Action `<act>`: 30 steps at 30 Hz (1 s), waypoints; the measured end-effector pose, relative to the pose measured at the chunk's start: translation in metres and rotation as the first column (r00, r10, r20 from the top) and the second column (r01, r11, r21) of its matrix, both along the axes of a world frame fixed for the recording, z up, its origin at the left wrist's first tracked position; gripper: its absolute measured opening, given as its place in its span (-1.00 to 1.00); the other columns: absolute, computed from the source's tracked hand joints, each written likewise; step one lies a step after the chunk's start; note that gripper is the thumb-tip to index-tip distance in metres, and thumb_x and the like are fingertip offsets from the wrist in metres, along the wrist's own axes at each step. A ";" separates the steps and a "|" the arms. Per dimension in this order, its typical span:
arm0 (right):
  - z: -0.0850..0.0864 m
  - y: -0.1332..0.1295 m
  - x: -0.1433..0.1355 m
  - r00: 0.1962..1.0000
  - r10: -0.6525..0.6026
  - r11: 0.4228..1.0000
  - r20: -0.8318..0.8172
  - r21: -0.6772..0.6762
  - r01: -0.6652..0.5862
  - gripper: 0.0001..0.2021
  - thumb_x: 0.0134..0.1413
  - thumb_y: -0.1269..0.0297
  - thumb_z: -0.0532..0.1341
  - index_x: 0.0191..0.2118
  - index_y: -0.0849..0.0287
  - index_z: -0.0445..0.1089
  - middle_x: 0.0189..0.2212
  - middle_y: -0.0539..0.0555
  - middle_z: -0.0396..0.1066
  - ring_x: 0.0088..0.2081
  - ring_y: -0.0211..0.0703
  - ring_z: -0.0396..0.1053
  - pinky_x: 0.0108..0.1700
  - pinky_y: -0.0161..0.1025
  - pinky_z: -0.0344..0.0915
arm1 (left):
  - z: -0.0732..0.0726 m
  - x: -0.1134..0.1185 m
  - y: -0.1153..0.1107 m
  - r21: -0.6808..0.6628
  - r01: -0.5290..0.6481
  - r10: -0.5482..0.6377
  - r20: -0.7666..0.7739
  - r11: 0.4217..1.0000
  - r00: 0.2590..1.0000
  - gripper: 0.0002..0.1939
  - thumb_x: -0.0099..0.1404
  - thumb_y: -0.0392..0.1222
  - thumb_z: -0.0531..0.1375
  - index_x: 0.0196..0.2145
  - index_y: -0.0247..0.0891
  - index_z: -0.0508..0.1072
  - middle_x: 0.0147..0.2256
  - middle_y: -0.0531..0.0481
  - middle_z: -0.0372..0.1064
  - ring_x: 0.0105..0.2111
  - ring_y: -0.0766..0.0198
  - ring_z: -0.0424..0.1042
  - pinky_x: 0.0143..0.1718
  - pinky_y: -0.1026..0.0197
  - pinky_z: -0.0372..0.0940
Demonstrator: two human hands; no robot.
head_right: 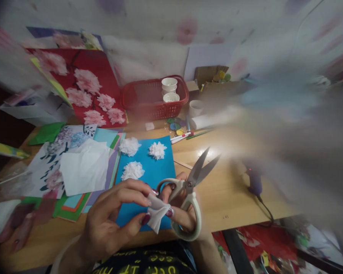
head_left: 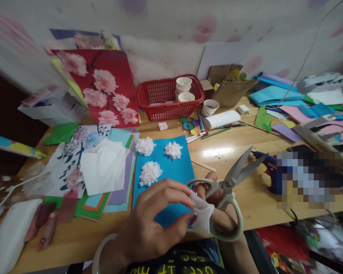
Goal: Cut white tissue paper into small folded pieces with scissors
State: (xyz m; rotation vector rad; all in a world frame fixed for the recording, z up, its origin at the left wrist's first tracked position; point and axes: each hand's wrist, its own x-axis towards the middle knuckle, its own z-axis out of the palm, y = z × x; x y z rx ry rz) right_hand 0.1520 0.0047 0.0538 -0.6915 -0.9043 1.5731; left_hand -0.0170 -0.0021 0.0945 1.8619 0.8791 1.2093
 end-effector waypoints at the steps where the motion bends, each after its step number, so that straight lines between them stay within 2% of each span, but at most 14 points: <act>1: 0.000 0.000 0.000 1.000 0.010 1.000 -0.013 0.002 -0.010 -0.68 -0.19 0.29 0.41 -0.39 0.02 0.21 -0.56 -0.10 0.34 -0.49 -0.21 0.31 -0.46 -0.28 0.34 | -0.002 0.000 0.000 0.004 -0.014 0.014 -0.004 1.000 1.000 -0.77 0.18 -0.43 0.23 -0.21 -0.20 0.43 -0.25 -0.02 0.48 -0.22 0.27 0.46 -0.13 0.18 0.38; 5: -0.001 -0.002 0.001 0.999 0.046 0.999 -0.021 -0.024 -0.047 -0.65 -0.21 0.28 0.42 -0.39 0.03 0.19 -0.58 -0.10 0.33 -0.53 -0.22 0.28 -0.53 -0.30 0.28 | -0.009 0.002 -0.001 0.009 -0.051 0.051 -0.010 0.999 0.999 -0.75 0.18 -0.46 0.20 -0.22 -0.17 0.42 -0.34 0.03 0.49 -0.26 0.24 0.47 -0.03 0.04 0.36; 9: -0.003 -0.003 0.002 0.998 0.043 0.999 -0.052 -0.032 -0.044 -0.65 -0.21 0.30 0.42 -0.40 0.03 0.19 -0.59 -0.11 0.33 -0.52 -0.22 0.28 -0.49 -0.30 0.28 | -0.009 0.003 -0.001 0.030 -0.005 0.004 0.052 1.000 0.999 -0.73 0.20 -0.49 0.15 -0.22 -0.16 0.38 -0.31 0.03 0.49 -0.28 0.27 0.49 -0.01 0.03 0.35; 12: -0.003 -0.002 0.002 0.996 0.058 0.998 -0.061 -0.027 -0.059 -0.67 -0.20 0.36 0.41 -0.41 0.04 0.21 -0.56 -0.11 0.35 -0.49 -0.22 0.29 -0.43 -0.28 0.30 | -0.006 0.002 0.000 0.068 0.055 -0.053 -0.034 0.996 0.998 -0.69 0.22 -0.52 0.09 -0.22 -0.13 0.41 -0.24 -0.01 0.46 -0.23 0.26 0.47 -0.06 0.07 0.37; 14: -0.003 -0.001 0.001 0.998 0.051 0.999 -0.033 -0.017 -0.052 -0.70 -0.19 0.33 0.40 -0.41 0.05 0.23 -0.55 -0.09 0.33 -0.48 -0.20 0.30 -0.41 -0.25 0.31 | -0.003 0.001 -0.002 0.067 0.070 -0.063 -0.095 0.995 0.993 -0.67 0.22 -0.51 0.07 -0.20 -0.13 0.44 -0.21 -0.05 0.43 -0.21 0.24 0.45 -0.14 0.10 0.40; 16: -0.004 0.000 0.002 1.000 0.028 1.000 0.012 0.006 -0.028 -0.71 -0.18 0.24 0.40 -0.41 0.06 0.24 -0.54 -0.06 0.33 -0.48 -0.17 0.30 -0.41 -0.22 0.32 | -0.001 0.000 -0.005 0.049 0.038 -0.034 -0.078 0.998 0.996 -0.73 0.22 -0.42 0.11 -0.17 -0.15 0.43 -0.15 -0.08 0.39 -0.17 0.20 0.44 -0.16 0.11 0.40; 20: -0.008 0.001 0.003 0.996 -0.027 0.999 0.083 0.023 0.026 -0.73 -0.13 0.14 0.38 -0.39 0.07 0.27 -0.55 -0.06 0.30 -0.52 -0.20 0.26 -0.48 -0.27 0.26 | -0.002 -0.005 -0.014 0.047 -0.039 0.039 -0.004 0.998 0.999 -0.78 0.18 -0.22 0.25 -0.19 -0.16 0.38 0.02 -0.11 0.30 -0.02 0.10 0.38 -0.01 0.04 0.35; 24: -0.009 0.003 0.001 0.988 -0.040 0.998 0.146 0.047 0.034 -0.75 -0.12 0.13 0.37 -0.38 0.09 0.32 -0.53 -0.05 0.31 -0.52 -0.21 0.26 -0.48 -0.27 0.26 | -0.008 -0.008 -0.014 0.074 -0.031 0.037 -0.084 0.997 0.996 -0.77 0.20 -0.23 0.27 -0.15 -0.15 0.42 0.05 -0.13 0.30 0.00 0.12 0.39 -0.02 0.08 0.37; 27: -0.008 0.004 -0.002 0.984 -0.063 0.997 0.169 0.061 0.053 -0.73 -0.12 0.11 0.37 -0.40 0.09 0.29 -0.55 -0.06 0.30 -0.50 -0.18 0.30 -0.45 -0.21 0.32 | -0.012 -0.009 -0.009 0.064 -0.068 0.075 -0.123 0.996 0.990 -0.72 0.18 -0.11 0.30 -0.14 -0.16 0.45 0.05 -0.17 0.34 0.01 0.06 0.40 -0.02 0.02 0.38; 30: -0.012 0.002 -0.004 0.983 -0.103 0.993 0.154 0.075 0.092 -0.72 -0.11 0.11 0.37 -0.37 0.09 0.28 -0.55 -0.06 0.31 -0.51 -0.18 0.29 -0.50 -0.24 0.30 | -0.015 -0.009 -0.006 0.052 -0.103 0.110 -0.163 0.993 0.980 -0.68 0.13 -0.02 0.33 -0.19 -0.18 0.48 0.11 -0.23 0.31 0.05 0.00 0.38 0.01 -0.06 0.36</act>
